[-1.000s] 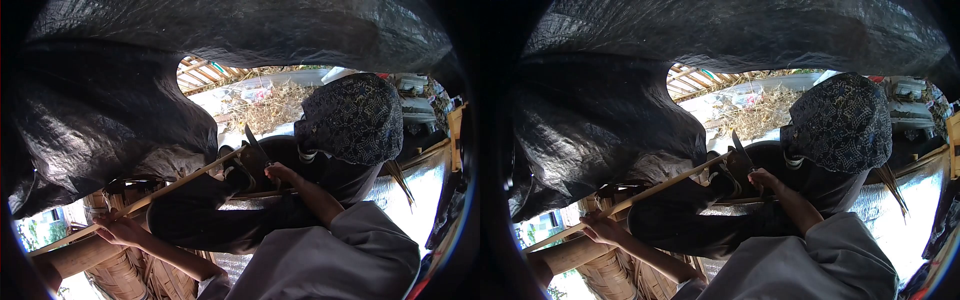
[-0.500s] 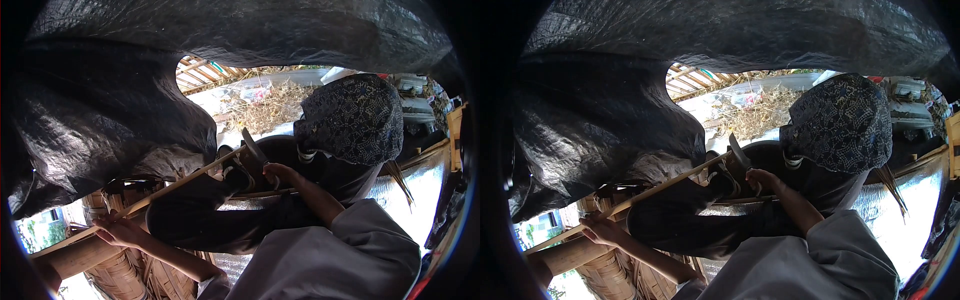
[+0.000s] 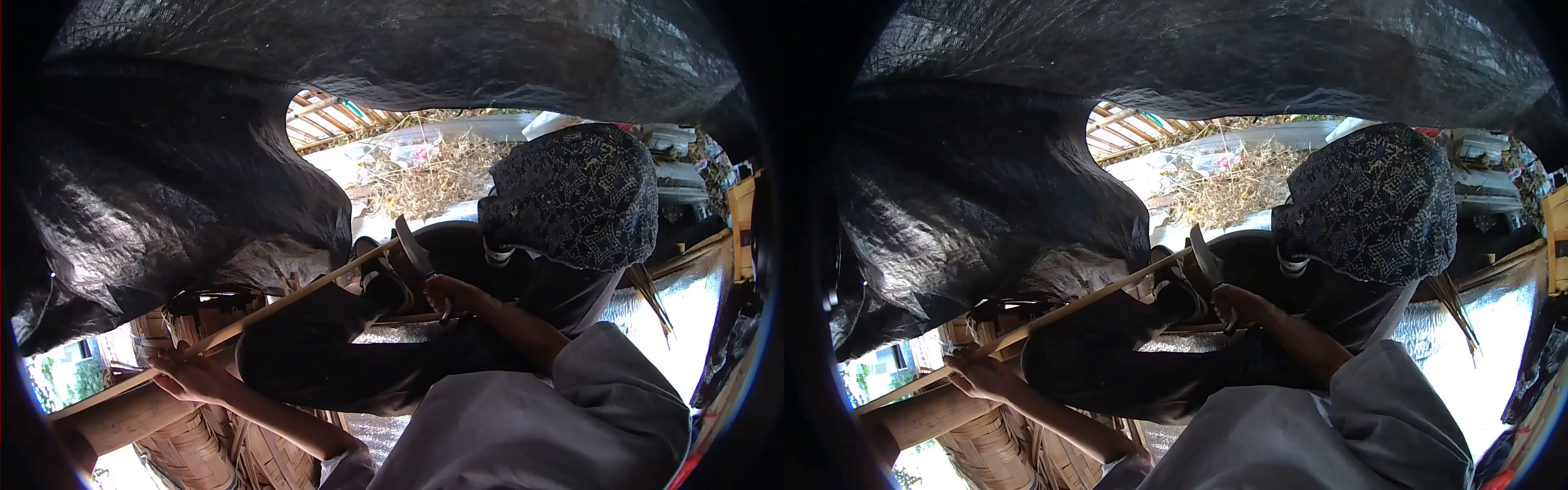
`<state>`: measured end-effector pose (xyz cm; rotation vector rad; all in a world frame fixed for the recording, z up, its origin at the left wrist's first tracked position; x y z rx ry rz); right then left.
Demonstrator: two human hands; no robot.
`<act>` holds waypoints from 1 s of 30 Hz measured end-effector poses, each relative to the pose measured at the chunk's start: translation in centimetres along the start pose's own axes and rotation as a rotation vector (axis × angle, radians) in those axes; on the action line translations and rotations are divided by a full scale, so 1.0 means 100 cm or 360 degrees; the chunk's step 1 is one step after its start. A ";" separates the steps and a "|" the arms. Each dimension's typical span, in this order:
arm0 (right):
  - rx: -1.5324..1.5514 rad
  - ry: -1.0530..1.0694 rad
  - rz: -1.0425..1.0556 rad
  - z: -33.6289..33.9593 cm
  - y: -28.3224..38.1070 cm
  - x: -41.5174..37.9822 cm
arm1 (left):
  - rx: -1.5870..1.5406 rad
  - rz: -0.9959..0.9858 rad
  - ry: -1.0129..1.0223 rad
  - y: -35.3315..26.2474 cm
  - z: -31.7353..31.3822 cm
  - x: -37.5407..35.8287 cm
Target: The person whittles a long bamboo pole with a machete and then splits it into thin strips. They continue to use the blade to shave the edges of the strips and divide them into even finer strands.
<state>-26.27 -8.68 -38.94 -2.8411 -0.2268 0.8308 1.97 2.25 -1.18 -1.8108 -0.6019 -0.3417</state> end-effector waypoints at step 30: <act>-0.1951 -0.1413 0.0800 -0.032 0.044 -0.055 | -0.0411 0.0459 0.1105 0.008 -0.100 -0.023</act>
Point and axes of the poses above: each hand's wrist, its own x-axis towards the middle knuckle, its own z-axis out of the back of the hand, y = z × x, the point moved 2 cm from there along x, towards the middle knuckle, and after that the axes turned 6 degrees about -y, right-handed, at the moved point
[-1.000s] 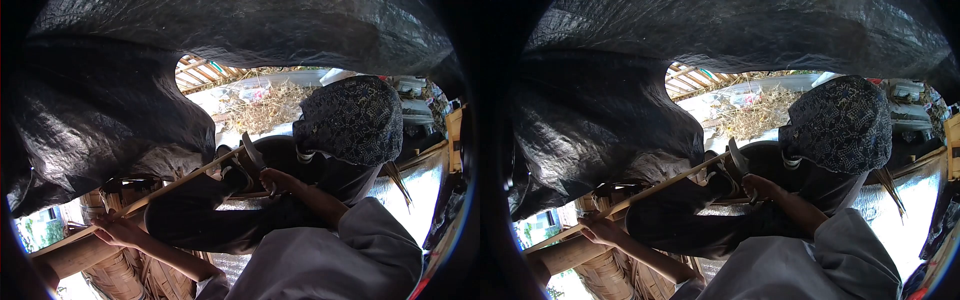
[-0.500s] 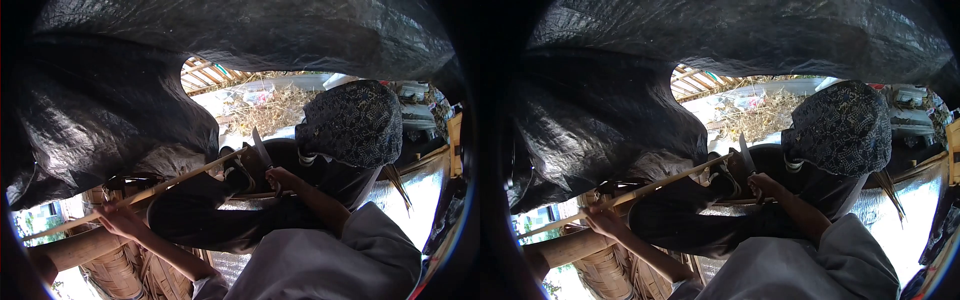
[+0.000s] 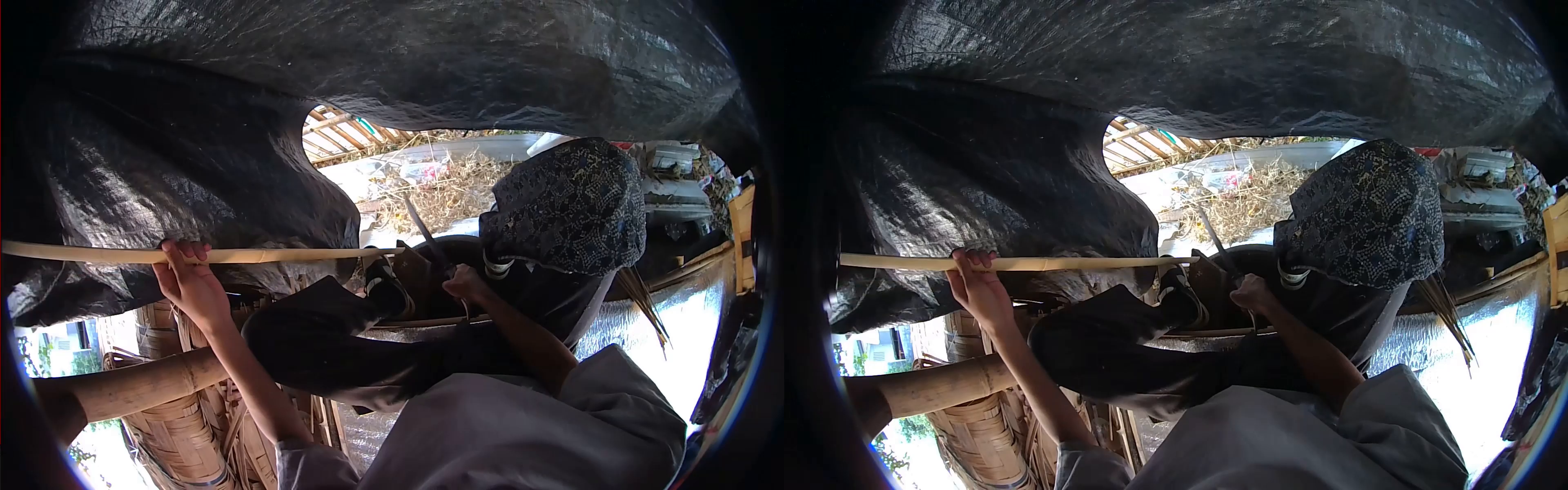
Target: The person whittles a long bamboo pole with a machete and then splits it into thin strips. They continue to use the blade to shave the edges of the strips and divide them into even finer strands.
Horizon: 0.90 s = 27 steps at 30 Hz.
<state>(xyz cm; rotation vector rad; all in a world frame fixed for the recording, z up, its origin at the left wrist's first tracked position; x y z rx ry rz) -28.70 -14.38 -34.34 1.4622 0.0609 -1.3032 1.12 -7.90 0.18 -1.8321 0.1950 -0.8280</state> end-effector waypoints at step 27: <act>-0.0658 -0.0093 0.0321 -0.066 -0.027 0.056 | 0.0410 -0.0136 -0.0750 -0.019 0.099 -0.028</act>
Point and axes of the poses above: each hand's wrist, its own x-axis towards the middle knuckle, its own z-axis out of the back of the hand, y = z × x, the point moved 2 cm from there along x, towards the middle knuckle, and after that the axes turned 6 degrees about -y, right-handed, at the moved point
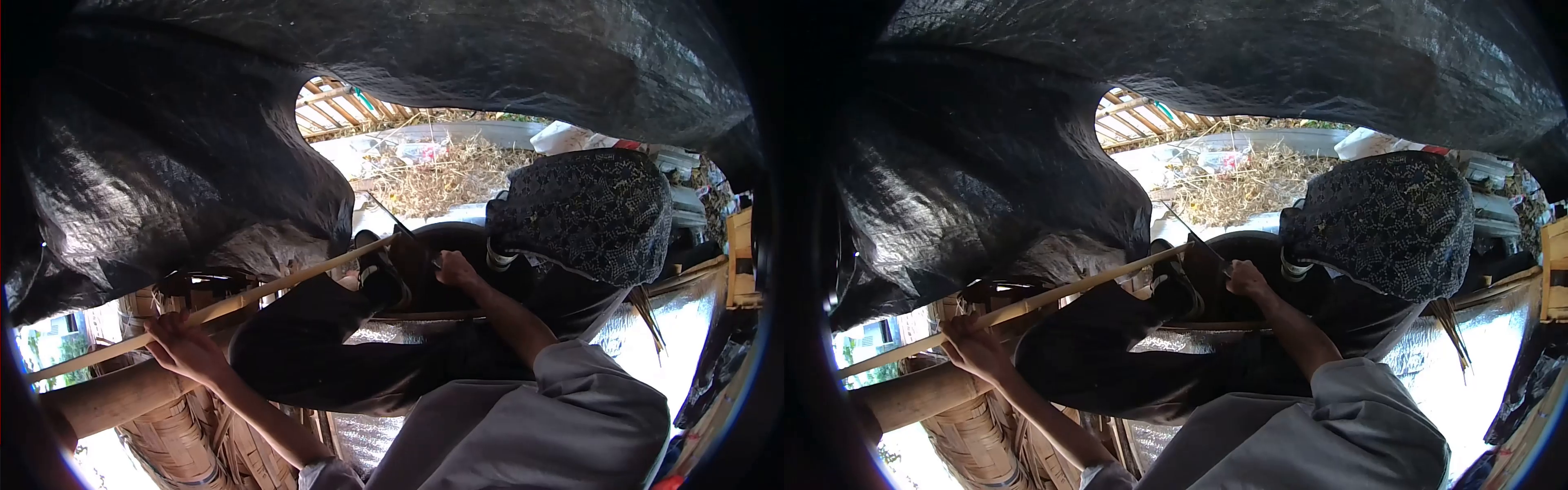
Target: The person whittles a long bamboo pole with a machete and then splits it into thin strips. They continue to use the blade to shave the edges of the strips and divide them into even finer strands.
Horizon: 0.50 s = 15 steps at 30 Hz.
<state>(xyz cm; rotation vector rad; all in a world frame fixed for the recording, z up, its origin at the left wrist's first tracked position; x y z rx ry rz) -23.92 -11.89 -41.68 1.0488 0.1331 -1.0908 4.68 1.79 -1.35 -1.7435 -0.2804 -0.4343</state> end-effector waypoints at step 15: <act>0.0023 0.0021 -0.0121 0.003 0.001 0.006 | 0.0111 -0.0045 -0.0072 -0.004 -0.013 -0.006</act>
Point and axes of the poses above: each hand's wrist, its own x-axis towards the middle knuckle, its own z-axis out of the back of the hand, y = z × x, the point moved 2 cm from there along x, towards the middle knuckle, and after that the axes turned 6 degrees about -y, right-handed, at the moved point
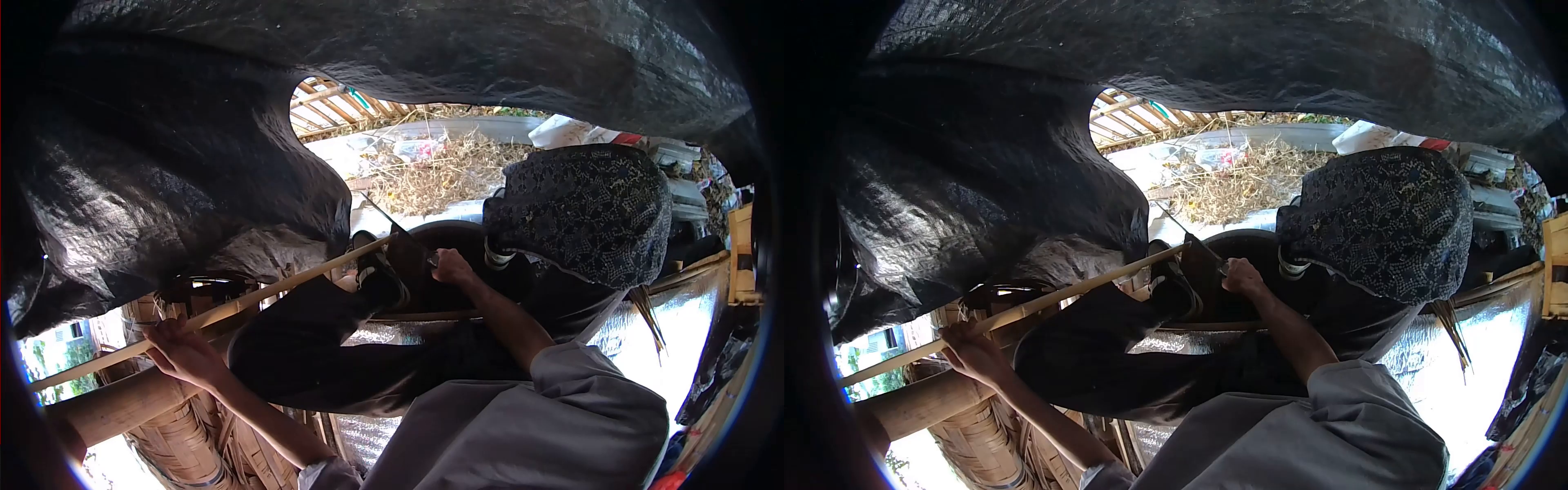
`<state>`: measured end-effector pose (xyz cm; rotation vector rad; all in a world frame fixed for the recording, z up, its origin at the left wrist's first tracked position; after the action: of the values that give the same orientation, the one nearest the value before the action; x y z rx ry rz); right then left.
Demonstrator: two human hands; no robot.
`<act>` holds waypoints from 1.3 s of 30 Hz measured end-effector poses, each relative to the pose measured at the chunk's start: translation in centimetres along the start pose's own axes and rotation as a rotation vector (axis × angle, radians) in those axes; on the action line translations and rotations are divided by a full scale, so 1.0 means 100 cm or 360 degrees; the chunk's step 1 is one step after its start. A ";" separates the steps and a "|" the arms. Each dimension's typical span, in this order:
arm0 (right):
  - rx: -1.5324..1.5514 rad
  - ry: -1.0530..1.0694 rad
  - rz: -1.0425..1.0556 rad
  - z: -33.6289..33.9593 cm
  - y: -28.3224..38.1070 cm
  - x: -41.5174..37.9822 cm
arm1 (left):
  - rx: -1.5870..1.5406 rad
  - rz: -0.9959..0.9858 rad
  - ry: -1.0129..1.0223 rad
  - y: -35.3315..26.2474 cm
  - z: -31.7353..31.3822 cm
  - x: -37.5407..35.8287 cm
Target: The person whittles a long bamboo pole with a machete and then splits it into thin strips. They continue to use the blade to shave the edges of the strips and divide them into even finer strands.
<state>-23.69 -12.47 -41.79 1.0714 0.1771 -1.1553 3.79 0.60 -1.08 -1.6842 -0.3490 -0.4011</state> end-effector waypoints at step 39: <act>0.1718 0.0600 0.0611 0.183 0.072 -0.186 | -0.0350 0.0261 0.0676 -0.100 -0.221 0.017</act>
<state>-33.35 -14.26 -16.54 2.1598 -0.4033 -0.6435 -0.65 -19.78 11.46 -1.7714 0.1507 -0.6774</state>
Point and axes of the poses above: each hand's wrist, its own x-axis towards the middle knuckle, its own z-axis out of the back of the hand, y = z × x, the point moved 2 cm from there along x, towards the middle knuckle, and after that the axes turned 6 degrees about -y, right-handed, at the moved point
